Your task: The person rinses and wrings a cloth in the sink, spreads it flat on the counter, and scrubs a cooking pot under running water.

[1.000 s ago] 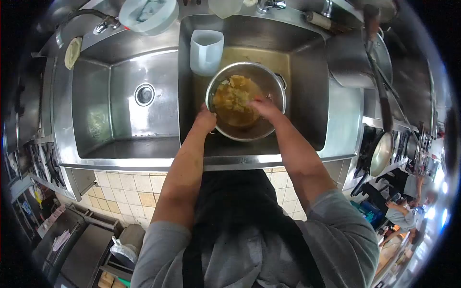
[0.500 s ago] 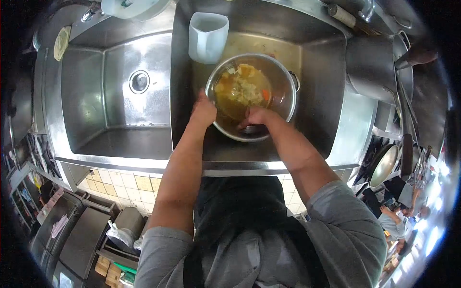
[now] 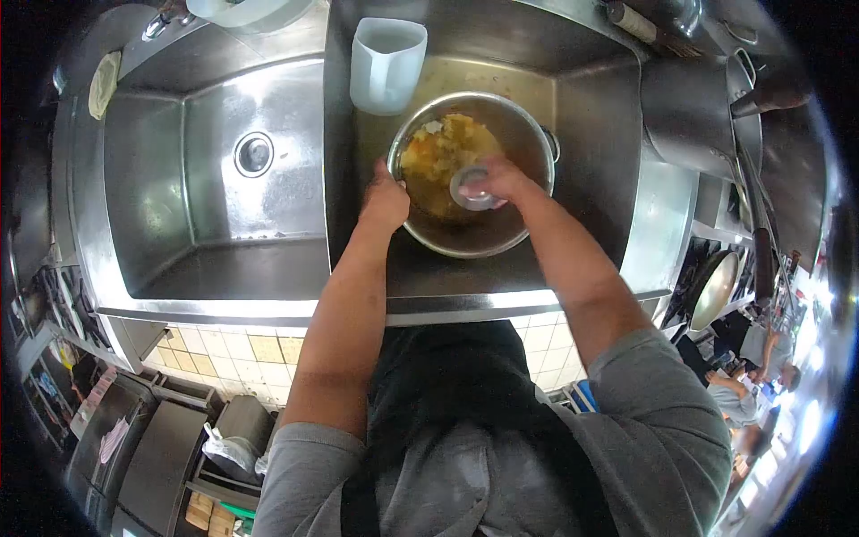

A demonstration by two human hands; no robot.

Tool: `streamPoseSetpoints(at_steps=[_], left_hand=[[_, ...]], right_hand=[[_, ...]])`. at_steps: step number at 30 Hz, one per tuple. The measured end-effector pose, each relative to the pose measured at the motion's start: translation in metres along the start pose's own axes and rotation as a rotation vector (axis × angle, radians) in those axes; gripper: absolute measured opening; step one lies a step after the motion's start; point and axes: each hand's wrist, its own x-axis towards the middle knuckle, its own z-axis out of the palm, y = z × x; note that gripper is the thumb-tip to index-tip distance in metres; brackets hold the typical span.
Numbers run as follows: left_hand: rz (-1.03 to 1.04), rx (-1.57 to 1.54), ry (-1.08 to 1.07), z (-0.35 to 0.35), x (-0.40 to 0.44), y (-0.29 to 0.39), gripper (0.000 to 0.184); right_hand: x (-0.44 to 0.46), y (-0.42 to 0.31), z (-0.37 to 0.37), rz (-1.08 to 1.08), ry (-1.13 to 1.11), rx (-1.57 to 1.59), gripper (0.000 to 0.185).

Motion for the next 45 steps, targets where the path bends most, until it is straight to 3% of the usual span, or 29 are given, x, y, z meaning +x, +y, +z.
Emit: streamPoseSetpoints(at_steps=[1,3,4,6,7,9,10,11,13,14,16,17,19,21,23,25,26,28,29,31,32,34,35,37,39,40,42,44,45], left_hand=[[0.012,-0.042,-0.009,-0.001,-0.001,0.000,0.058],[-0.015,-0.039,-0.024,-0.005,-0.004,0.005,0.057],[-0.042,-0.038,-0.039,-0.005,-0.006,0.007,0.055],[-0.031,-0.022,-0.015,-0.001,-0.004,0.004,0.053],[-0.023,-0.009,0.012,0.001,-0.003,0.003,0.051],[-0.038,0.013,-0.005,-0.004,-0.010,0.010,0.050],[-0.053,0.031,-0.016,-0.008,-0.011,0.013,0.049],[-0.056,0.031,-0.014,-0.010,-0.011,0.014,0.049],[-0.033,-0.001,0.009,-0.008,-0.014,0.013,0.048],[-0.036,-0.001,0.007,-0.008,-0.013,0.012,0.048],[0.009,-0.001,-0.004,-0.009,-0.014,0.010,0.048],[0.012,0.003,-0.004,-0.012,-0.016,0.011,0.048],[-0.021,0.038,-0.038,-0.017,-0.017,0.015,0.047],[-0.020,0.021,-0.023,-0.014,-0.017,0.013,0.047],[-0.025,0.004,-0.005,-0.012,-0.015,0.011,0.047],[0.021,-0.006,0.042,-0.008,-0.015,0.011,0.046],[0.016,-0.006,0.038,-0.007,-0.014,0.010,0.046],[0.040,-0.030,0.015,-0.008,-0.012,0.009,0.046],[0.041,-0.027,0.009,-0.006,-0.012,0.007,0.046],[0.031,-0.041,0.050,-0.003,-0.011,0.006,0.045],[0.035,-0.042,0.049,-0.002,-0.012,0.005,0.045],[0.055,-0.050,0.035,-0.005,-0.010,0.001,0.047],[0.053,-0.050,0.036,-0.009,-0.012,0.003,0.047],[0.013,-0.028,-0.030,-0.013,-0.013,0.012,0.049],[0.019,-0.033,-0.018,-0.011,-0.013,0.012,0.049],[0.023,-0.028,-0.004,-0.010,-0.014,0.010,0.050],[0.005,-0.031,-0.023,-0.011,-0.014,0.010,0.050],[-0.004,-0.038,-0.046,-0.008,-0.012,0.012,0.050],[0.023,-0.058,-0.025,-0.006,-0.012,0.009,0.050]], right_hand=[[0.015,0.019,0.006,0.000,0.002,0.000,0.079],[0.041,0.052,0.018,0.033,0.565,0.174,0.073],[0.041,0.054,0.026,0.035,0.568,0.176,0.073],[0.041,0.048,0.055,0.181,1.012,0.266,0.069],[0.050,0.041,0.059,0.179,1.011,0.267,0.069],[0.077,0.031,0.056,0.381,1.208,0.629,0.067],[0.137,0.065,0.051,0.075,1.298,1.342,0.066],[0.117,0.031,0.049,0.074,1.295,1.341,0.066],[0.078,-0.036,0.055,0.256,1.063,0.452,0.062],[0.081,-0.042,0.066,0.259,1.061,0.451,0.062],[0.082,-0.049,0.083,0.042,0.793,0.096,0.063],[0.089,-0.030,0.092,0.043,0.795,0.100,0.063],[0.109,0.030,0.107,-0.353,0.411,-0.090,0.064],[0.032,0.014,0.070,-0.156,0.201,-0.539,0.066],[0.042,0.055,0.044,-0.348,0.474,-0.509,0.060],[0.050,0.041,0.017,-0.248,0.561,-0.083,0.058],[0.053,0.029,0.013,-0.244,0.557,-0.083,0.058],[0.064,-0.001,0.024,-0.156,0.789,0.035,0.058],[0.061,-0.016,0.039,-0.151,0.790,0.037,0.058],[0.047,-0.038,0.065,0.036,0.532,-0.303,0.057],[0.048,-0.016,0.075,0.037,0.536,-0.303,0.057],[0.067,0.038,0.093,-0.408,0.562,-0.641,0.059],[0.055,0.032,0.079,-0.409,0.560,-0.641,0.059],[0.032,0.017,0.033,-0.198,0.429,-0.725,0.060],[0.032,0.008,0.007,-0.076,0.713,-0.417,0.049],[0.041,0.006,0.005,-0.076,0.709,-0.419,0.049],[0.062,0.004,0.013,-0.192,1.003,-0.207,0.045],[0.043,-0.040,0.038,-0.136,0.842,0.096,0.045],[0.051,-0.044,0.055,-0.106,0.787,0.041,0.051]])
